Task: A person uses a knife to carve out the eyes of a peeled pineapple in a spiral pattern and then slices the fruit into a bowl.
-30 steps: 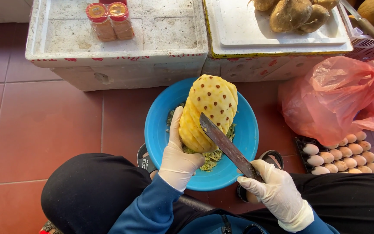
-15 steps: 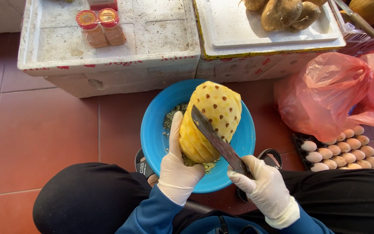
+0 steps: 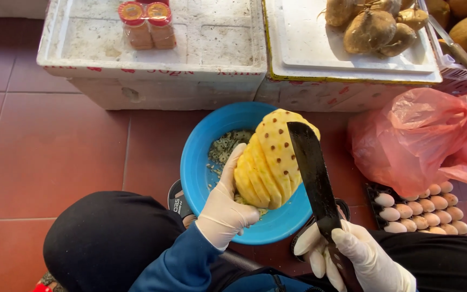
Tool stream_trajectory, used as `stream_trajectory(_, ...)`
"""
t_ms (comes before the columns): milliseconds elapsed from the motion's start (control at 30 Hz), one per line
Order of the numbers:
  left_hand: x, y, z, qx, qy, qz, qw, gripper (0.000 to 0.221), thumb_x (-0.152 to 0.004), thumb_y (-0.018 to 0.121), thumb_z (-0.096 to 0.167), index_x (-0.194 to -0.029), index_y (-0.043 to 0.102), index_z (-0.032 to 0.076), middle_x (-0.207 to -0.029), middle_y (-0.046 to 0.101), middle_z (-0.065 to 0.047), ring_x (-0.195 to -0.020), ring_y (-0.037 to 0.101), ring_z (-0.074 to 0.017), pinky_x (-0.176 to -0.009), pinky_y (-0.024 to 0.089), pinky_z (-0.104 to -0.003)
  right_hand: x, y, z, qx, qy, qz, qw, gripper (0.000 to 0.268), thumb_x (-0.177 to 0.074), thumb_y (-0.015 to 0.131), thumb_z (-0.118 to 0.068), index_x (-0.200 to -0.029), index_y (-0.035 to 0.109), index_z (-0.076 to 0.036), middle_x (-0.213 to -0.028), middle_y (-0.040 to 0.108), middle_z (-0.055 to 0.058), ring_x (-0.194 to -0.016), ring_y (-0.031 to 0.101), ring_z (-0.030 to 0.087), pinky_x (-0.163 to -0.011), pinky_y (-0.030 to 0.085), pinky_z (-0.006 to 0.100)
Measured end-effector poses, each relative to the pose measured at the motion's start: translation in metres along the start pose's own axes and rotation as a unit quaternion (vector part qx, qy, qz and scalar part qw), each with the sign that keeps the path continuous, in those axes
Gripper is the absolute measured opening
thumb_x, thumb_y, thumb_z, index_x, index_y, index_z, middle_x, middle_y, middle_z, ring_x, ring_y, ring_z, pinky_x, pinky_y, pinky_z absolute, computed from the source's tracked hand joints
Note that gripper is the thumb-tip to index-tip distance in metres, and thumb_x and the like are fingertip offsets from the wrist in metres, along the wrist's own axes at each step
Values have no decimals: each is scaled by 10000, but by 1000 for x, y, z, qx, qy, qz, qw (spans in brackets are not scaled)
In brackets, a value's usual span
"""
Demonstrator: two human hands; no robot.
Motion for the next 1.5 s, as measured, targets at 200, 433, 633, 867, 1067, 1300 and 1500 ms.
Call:
stream_trajectory(200, 8, 3, 5, 17, -32, -34, 999, 1292, -540, 497, -141, -1603, 228, 542, -1367, 619, -40, -418, 379, -140, -360, 395, -282, 0, -1, 11, -44, 53, 29, 997, 815, -803, 610, -614, -1004, 797, 154, -614, 686, 263, -294, 468, 205, -275, 305, 263)
stream_trajectory(433, 8, 3, 1, 29, -2, -45, 999, 1289, -533, 497, -150, -1607, 223, 508, -1427, 591, -34, -411, 393, -156, -347, 390, -278, -3, 3, 4, -2, 29, 22, 999, 858, -778, 601, -686, -955, 802, 129, -580, 692, 210, -312, 492, 188, -288, 323, 278)
stream_trajectory(633, 4, 4, -3, 11, 71, -47, 996, 1263, -540, 540, -153, -1631, 246, 411, -1319, 610, -22, -614, 510, -129, -488, 458, -256, -10, 5, 3, -29, 3, -25, 999, 797, -896, 577, -584, -946, 769, 188, -588, 662, 203, -281, 459, 166, -285, 291, 231)
stream_trajectory(867, 9, 8, 0, -110, 42, -25, 993, 1271, -565, 567, -81, -1645, 199, 481, -1058, 641, 36, -583, 504, -140, -538, 462, -281, -20, 6, -2, -14, -23, 13, 1000, 726, -948, 538, -502, -951, 784, 181, -561, 668, 212, -263, 450, 172, -269, 307, 223)
stream_trajectory(1067, -4, -1, -15, -214, 107, 89, 967, 1170, -643, 575, 68, -1654, 145, 471, -700, 583, 7, -542, 526, -215, -602, 475, -324, -5, -5, 6, -39, -86, 16, 995, 650, -902, 664, -524, -978, 762, 114, -597, 655, 212, -315, 475, 162, -309, 324, 238)
stream_trajectory(1300, -1, -8, -12, -204, 110, 166, 959, 1158, -698, 616, 32, -1643, 107, 466, -920, 761, 22, -742, 761, -243, -771, 591, -272, -17, -7, 39, 50, 140, 254, 956, 238, -816, 858, -64, -982, 814, 100, -708, 664, 222, -470, 474, 260, -436, 367, 333)
stream_trajectory(1500, -3, -13, -16, -166, 211, 191, 944, 1132, -713, 667, -51, -1614, 139, 387, -1509, 621, 18, -1112, 773, -284, -981, 571, -270, -23, 0, 30, 145, 150, 253, 945, 273, -788, 860, -239, -921, 825, -2, -536, 594, 173, -412, 482, 229, -416, 399, 328)
Point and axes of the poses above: each hand's wrist, its own x-axis away from the middle knuckle, its own y-axis out of the palm, z = x × y, the point moved 4 cm from there along -x, towards the middle knuckle
